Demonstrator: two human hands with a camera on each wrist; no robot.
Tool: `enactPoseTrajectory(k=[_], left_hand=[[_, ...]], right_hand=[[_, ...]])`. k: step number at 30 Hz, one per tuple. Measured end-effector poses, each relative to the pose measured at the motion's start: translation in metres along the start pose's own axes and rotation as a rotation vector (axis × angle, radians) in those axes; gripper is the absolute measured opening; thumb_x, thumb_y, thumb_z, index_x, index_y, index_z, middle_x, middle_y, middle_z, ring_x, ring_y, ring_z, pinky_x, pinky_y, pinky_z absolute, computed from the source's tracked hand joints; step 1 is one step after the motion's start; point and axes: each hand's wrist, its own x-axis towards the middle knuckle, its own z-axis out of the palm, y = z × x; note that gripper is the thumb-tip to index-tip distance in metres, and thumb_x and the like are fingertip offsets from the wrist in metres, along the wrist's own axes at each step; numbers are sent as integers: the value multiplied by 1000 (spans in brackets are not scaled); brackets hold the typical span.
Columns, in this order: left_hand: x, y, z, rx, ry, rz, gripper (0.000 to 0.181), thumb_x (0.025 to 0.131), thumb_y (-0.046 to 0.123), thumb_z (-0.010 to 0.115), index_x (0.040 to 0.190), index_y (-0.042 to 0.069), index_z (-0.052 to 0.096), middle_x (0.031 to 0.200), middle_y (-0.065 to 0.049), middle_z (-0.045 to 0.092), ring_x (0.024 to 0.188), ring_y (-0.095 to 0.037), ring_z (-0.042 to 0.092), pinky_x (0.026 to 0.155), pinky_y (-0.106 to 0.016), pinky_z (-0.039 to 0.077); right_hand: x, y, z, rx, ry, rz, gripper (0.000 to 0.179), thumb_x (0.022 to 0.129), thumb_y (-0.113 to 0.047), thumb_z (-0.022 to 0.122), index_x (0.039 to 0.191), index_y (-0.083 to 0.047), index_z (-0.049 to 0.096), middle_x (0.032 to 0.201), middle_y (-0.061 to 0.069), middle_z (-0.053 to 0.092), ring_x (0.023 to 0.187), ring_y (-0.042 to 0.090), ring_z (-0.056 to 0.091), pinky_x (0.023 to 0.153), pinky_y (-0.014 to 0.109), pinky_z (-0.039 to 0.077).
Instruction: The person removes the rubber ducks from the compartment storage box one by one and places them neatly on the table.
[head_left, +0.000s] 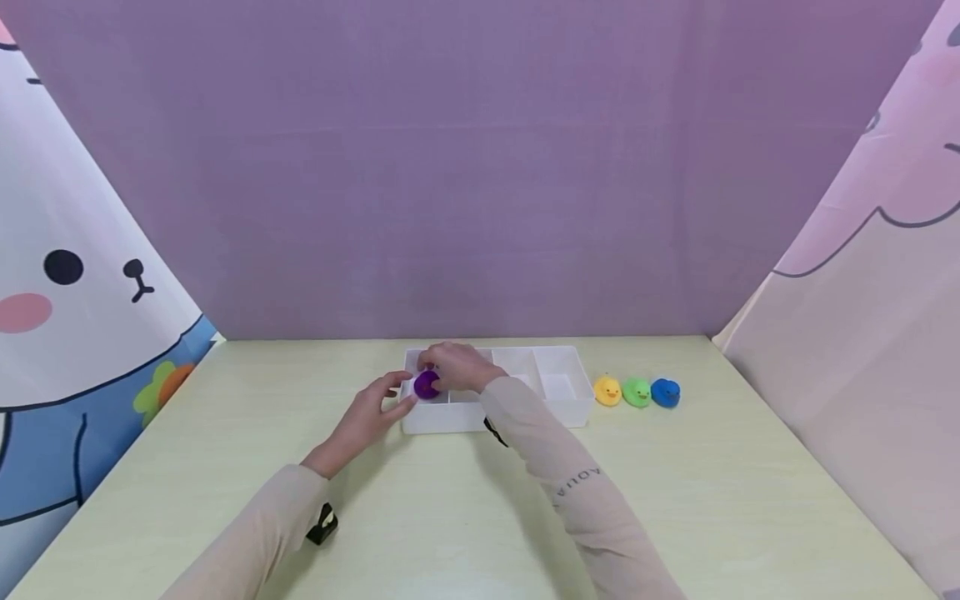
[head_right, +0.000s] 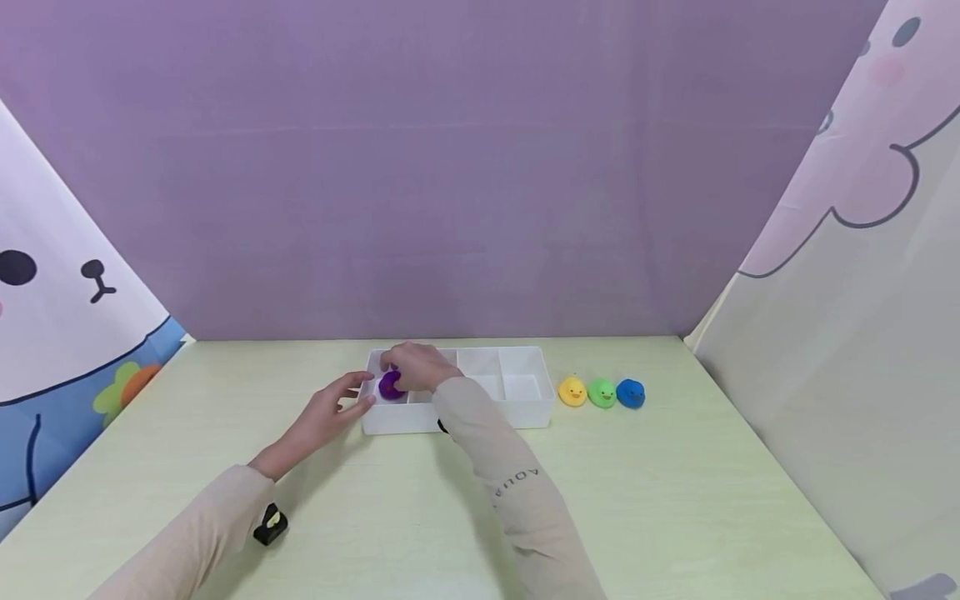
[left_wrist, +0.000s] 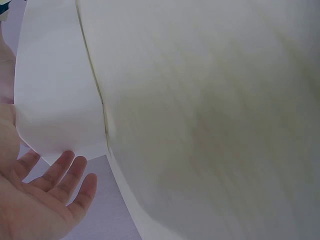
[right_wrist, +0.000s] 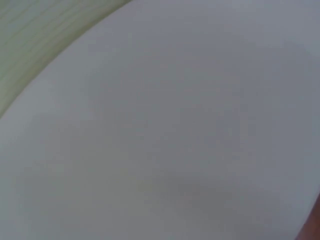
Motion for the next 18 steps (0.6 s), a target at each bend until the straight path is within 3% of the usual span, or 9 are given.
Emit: enactPoseTrajectory(k=[18], left_hand=[[-1,0,0,4,-10,-8,44,89,24,59,127,3,49,128,-18,53,106,-35,56,88,-47,49]], right_hand=[[5,-4,1,20,-68,28,25,82,-12,68,106,-19,65,100,-4,66,85,10,52,76,23,44]])
